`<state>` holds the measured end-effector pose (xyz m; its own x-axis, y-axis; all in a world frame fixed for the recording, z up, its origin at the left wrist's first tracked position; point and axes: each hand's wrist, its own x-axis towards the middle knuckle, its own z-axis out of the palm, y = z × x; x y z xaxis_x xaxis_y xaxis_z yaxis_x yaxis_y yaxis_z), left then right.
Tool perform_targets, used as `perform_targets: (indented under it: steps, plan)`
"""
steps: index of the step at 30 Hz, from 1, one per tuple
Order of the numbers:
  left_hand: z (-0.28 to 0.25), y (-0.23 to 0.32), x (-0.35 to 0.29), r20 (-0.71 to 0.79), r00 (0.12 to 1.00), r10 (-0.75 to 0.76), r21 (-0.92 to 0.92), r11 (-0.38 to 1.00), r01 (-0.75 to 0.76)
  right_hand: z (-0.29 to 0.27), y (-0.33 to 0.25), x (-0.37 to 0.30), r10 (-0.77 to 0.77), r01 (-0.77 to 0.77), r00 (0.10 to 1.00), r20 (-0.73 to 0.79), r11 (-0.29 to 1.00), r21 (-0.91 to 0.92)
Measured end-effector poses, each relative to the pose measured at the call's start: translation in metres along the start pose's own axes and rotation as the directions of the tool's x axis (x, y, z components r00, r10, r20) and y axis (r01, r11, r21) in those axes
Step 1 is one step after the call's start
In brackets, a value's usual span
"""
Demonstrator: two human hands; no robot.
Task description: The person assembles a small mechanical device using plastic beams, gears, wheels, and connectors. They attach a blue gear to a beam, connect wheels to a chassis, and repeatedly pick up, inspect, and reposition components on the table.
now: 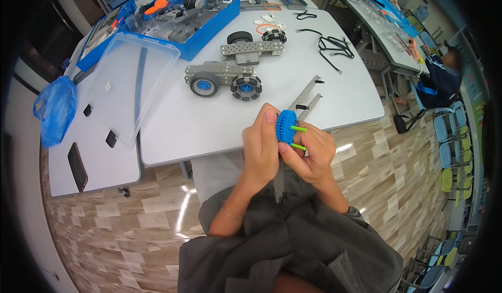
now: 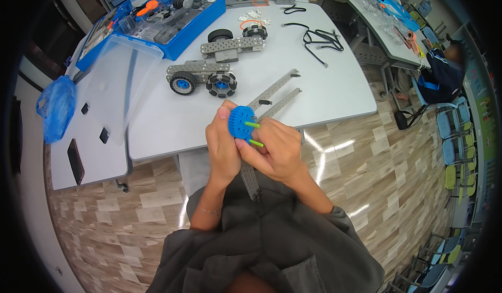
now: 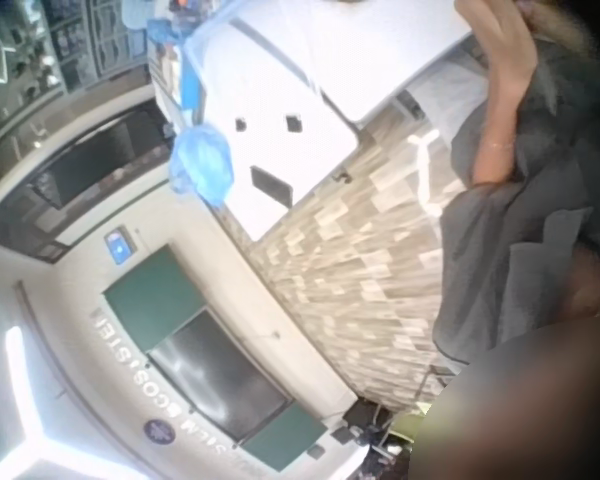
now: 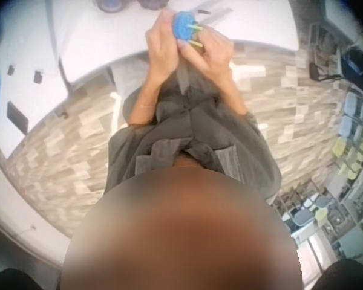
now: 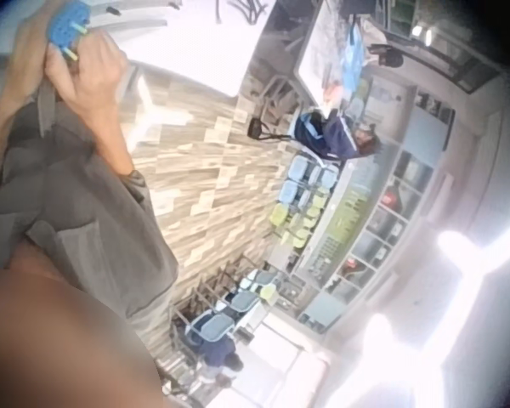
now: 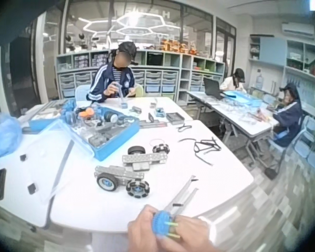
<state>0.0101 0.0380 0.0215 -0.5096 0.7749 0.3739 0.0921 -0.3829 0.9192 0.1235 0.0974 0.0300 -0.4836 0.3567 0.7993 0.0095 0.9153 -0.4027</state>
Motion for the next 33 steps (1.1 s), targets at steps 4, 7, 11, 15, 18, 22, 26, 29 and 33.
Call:
perform_targets:
  steps: [4,7,11,15,18,22,26,29,33]
  plan:
    - [-0.003,0.000,0.004,-0.020,0.958,-0.286,-0.206,0.939,0.276,-0.013,-0.002,0.008,0.006,-0.004,0.999,0.031,0.998,-0.062]
    - [-0.014,0.000,0.006,0.075,0.885,-0.460,-0.385,0.805,0.451,-0.019,0.002,0.014,-0.003,0.017,0.998,0.066,0.978,-0.208]
    - [-0.017,-0.003,0.007,0.085,0.886,-0.455,-0.362,0.814,0.453,-0.016,0.003,0.010,0.047,0.010,0.981,0.189,0.957,-0.290]
    - [-0.019,-0.004,0.008,0.048,0.909,-0.415,-0.296,0.863,0.410,-0.011,-0.003,0.000,0.168,-0.104,0.961,0.220,0.956,-0.273]
    - [-0.021,-0.001,0.007,0.021,0.913,-0.407,-0.256,0.881,0.398,-0.005,-0.008,-0.007,0.186,-0.134,0.969,0.161,0.947,-0.291]
    - [-0.022,0.002,0.007,0.020,0.908,-0.419,-0.269,0.872,0.408,0.001,-0.010,-0.015,0.223,-0.186,0.963,0.151,0.956,-0.226]
    - [-0.030,0.008,0.010,0.304,0.866,-0.397,-0.501,0.706,0.500,-0.007,-0.005,-0.016,0.232,-0.206,0.960,0.159,0.965,-0.164]
    - [-0.029,0.014,0.006,0.421,0.849,-0.319,-0.555,0.650,0.519,-0.013,-0.002,-0.011,0.336,-0.333,0.937,0.096,0.942,-0.045]
    - [-0.021,0.016,0.002,0.485,0.853,-0.193,-0.668,0.548,0.504,-0.019,-0.002,-0.003,0.432,-0.437,0.899,0.069,0.878,0.195]
